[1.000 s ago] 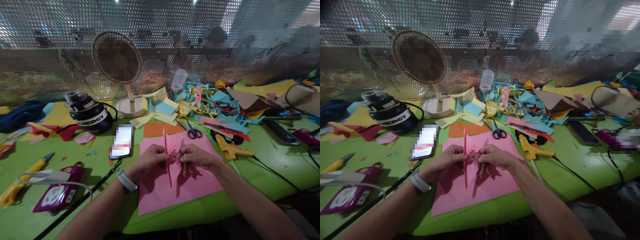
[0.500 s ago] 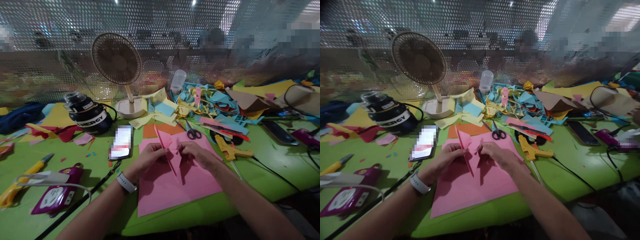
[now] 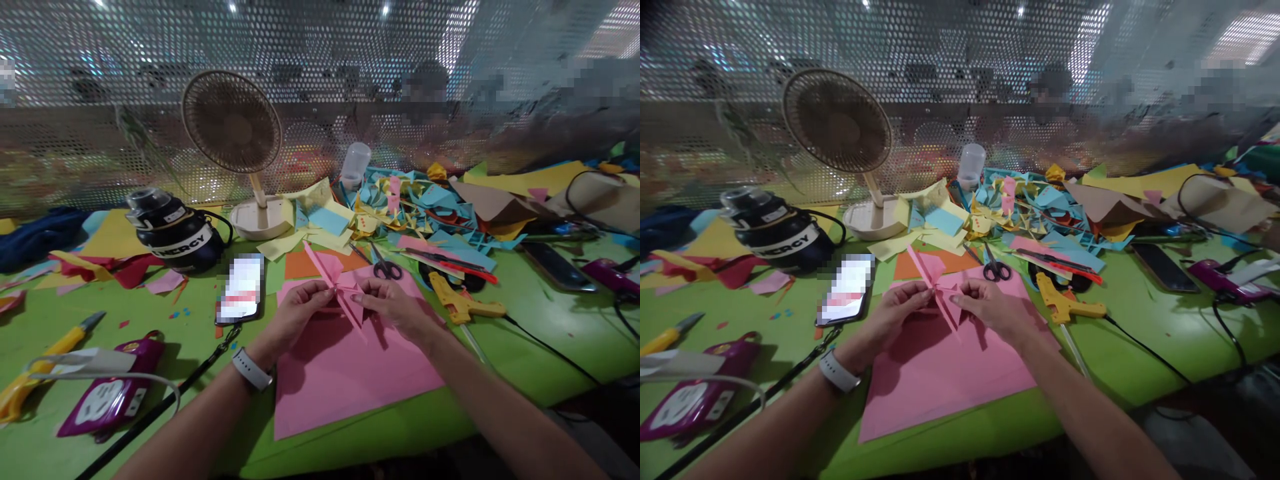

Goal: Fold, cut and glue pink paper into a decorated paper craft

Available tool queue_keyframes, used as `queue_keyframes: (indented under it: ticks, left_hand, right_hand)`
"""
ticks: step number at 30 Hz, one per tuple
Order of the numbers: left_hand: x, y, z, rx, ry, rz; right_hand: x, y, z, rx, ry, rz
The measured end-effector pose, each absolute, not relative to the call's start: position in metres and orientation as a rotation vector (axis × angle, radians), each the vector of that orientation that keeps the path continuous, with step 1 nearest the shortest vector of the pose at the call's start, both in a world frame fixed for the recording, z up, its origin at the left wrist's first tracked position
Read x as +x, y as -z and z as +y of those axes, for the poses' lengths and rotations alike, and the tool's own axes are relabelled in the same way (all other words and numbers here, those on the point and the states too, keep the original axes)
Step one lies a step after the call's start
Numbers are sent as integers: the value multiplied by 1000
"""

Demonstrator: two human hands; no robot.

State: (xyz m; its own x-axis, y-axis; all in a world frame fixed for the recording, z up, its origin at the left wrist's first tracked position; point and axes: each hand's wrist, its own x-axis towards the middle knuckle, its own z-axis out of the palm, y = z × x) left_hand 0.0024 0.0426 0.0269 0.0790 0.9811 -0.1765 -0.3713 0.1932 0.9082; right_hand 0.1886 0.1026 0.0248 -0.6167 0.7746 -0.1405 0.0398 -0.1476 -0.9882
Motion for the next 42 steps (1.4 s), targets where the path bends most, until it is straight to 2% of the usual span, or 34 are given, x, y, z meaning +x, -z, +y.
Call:
queue_keyframes:
  ticks: [5, 11, 16, 21, 24, 27, 29, 31, 34, 38, 42]
  left_hand:
    - [1, -29, 43, 884, -1192, 1025]
    - [-10, -38, 38, 1075, -737, 969]
    - [-16, -41, 35, 1211, -593, 977]
    - [-25, -52, 38, 1523, -561, 1147]
    - [-34, -59, 39, 1885, -802, 1287]
    - [-39, -61, 38, 1950, -1469, 1585]
    - [-37, -59, 36, 1768, -1741, 1726]
    - [-31, -54, 37, 1560, -1668, 1679]
    - [-17, -41, 42, 1178, -1305, 1395]
    - [-3, -32, 46, 851, -1297, 1213]
    - [3, -36, 44, 812, -1357, 1244]
  right_hand:
    - [190, -30, 100, -990, -1893, -1559]
    - [197, -29, 108, -954, -1833, -1297]
    - [196, -31, 107, -912, -1797, -1499]
    - [197, -34, 108, -985, -1906, -1656]
    - [198, -34, 111, -1040, -1915, -1635]
    - [196, -34, 113, -1095, -1818, -1331]
    - [195, -34, 113, -1089, -1805, -1166]
    - [193, -34, 112, -1057, -1851, -1104]
    - [189, -35, 106, -995, -1943, -1085]
    - [186, -35, 100, -1017, -2016, -1170]
    - [186, -30, 96, -1075, -2054, -1399]
